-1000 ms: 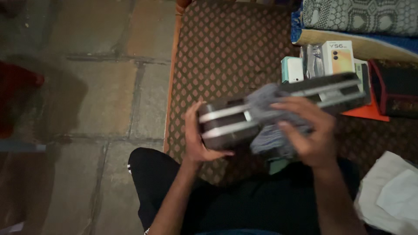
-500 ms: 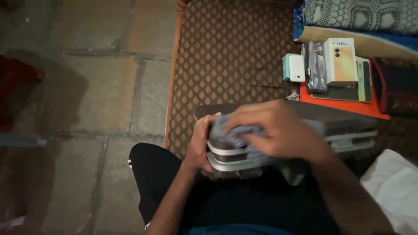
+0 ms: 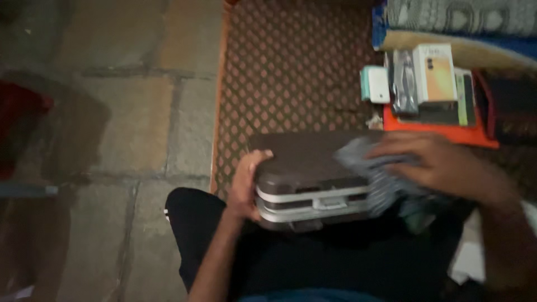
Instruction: The person wipes the interior and exterior surfaces of a briefcase using a cloth.
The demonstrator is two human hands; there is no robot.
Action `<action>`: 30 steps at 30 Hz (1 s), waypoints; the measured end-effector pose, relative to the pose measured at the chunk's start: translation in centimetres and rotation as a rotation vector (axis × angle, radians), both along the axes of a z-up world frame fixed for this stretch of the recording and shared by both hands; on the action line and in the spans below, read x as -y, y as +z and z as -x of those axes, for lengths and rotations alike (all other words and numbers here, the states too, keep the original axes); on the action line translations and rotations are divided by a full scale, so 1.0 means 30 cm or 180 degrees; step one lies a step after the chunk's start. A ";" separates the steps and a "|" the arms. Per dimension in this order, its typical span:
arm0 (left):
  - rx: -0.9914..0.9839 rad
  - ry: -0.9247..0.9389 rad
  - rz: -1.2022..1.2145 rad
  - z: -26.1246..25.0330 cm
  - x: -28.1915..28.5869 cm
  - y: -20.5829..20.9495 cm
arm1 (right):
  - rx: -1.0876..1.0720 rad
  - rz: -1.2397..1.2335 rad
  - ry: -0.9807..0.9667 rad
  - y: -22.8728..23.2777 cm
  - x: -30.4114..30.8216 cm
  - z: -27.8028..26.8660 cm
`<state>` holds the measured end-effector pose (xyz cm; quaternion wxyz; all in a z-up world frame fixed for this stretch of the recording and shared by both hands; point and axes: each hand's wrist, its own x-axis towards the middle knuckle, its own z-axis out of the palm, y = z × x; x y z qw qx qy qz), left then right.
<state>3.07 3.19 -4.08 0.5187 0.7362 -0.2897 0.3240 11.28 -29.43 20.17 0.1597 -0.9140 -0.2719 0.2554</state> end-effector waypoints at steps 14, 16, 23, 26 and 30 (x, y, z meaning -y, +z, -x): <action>-0.1206 -0.0604 0.0697 -0.070 -0.218 -0.120 | 0.1685 -0.1763 -0.0565 -0.060 -0.364 0.404; -0.1924 -0.0681 0.1561 -0.078 -0.257 -0.178 | 0.1636 -0.1003 -0.0673 -0.037 -0.281 0.381; -0.3029 -0.1013 0.3356 -0.125 -0.354 -0.330 | 0.2026 -0.0883 -0.1431 0.055 0.308 0.277; -0.3140 -0.1271 0.3427 -0.172 -0.399 -0.390 | 0.1427 -0.1099 -0.2464 -0.073 0.338 0.194; -0.3042 -0.1030 0.3107 -0.144 -0.419 -0.408 | 0.1643 -0.1793 -0.1685 -0.162 0.329 0.261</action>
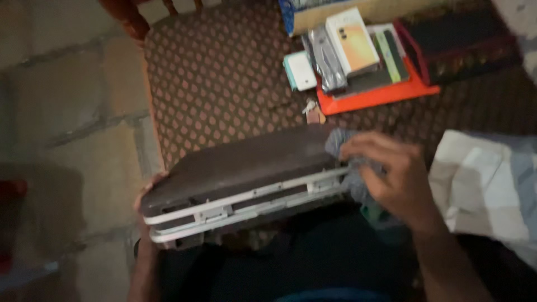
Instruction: The person wipes the interior and exterior surfaces of a briefcase using a cloth.
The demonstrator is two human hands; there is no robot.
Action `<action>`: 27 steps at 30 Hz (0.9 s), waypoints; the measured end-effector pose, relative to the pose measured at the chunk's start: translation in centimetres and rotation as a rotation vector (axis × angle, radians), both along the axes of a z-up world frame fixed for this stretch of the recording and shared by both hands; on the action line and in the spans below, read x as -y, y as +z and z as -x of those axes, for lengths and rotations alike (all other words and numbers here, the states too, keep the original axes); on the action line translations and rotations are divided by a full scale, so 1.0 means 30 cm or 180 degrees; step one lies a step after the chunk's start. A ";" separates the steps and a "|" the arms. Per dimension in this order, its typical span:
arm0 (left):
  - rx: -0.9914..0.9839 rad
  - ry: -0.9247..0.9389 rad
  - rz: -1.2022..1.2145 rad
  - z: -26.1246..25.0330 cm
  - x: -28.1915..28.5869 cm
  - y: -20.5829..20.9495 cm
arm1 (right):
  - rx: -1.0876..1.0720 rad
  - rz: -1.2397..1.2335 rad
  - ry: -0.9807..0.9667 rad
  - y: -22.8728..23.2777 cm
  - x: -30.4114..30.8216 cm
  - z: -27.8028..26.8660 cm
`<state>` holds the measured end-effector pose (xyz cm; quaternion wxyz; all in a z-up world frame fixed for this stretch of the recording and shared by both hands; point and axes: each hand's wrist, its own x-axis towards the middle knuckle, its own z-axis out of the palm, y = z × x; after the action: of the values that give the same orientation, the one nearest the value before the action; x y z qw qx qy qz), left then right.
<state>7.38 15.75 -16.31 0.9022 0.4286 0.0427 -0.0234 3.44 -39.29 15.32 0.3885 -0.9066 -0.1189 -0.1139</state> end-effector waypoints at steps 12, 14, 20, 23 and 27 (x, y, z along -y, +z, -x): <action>0.1697 0.0260 -0.1904 -0.038 0.157 0.285 | 0.1346 -0.0704 -0.0747 -0.199 0.032 0.066; 0.2228 0.0268 -0.2316 -0.032 0.188 0.342 | 0.1614 -0.0592 -0.0880 -0.278 0.047 0.038; 0.2224 0.0495 -0.2561 -0.148 0.214 0.264 | -0.0961 -0.3692 -0.2034 -0.646 0.198 -0.220; 0.1940 0.0508 -0.1991 -0.190 0.145 0.112 | -0.1910 -0.4174 -0.2063 -0.836 0.199 -0.282; 0.1277 0.0399 -0.0834 -0.224 0.044 -0.106 | -0.1385 -0.3988 -0.1700 -0.869 0.153 -0.345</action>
<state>14.09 14.42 -19.50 0.8290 0.5345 -0.1082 0.1239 13.78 -43.87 -10.74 0.8100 -0.5133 0.2750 -0.0685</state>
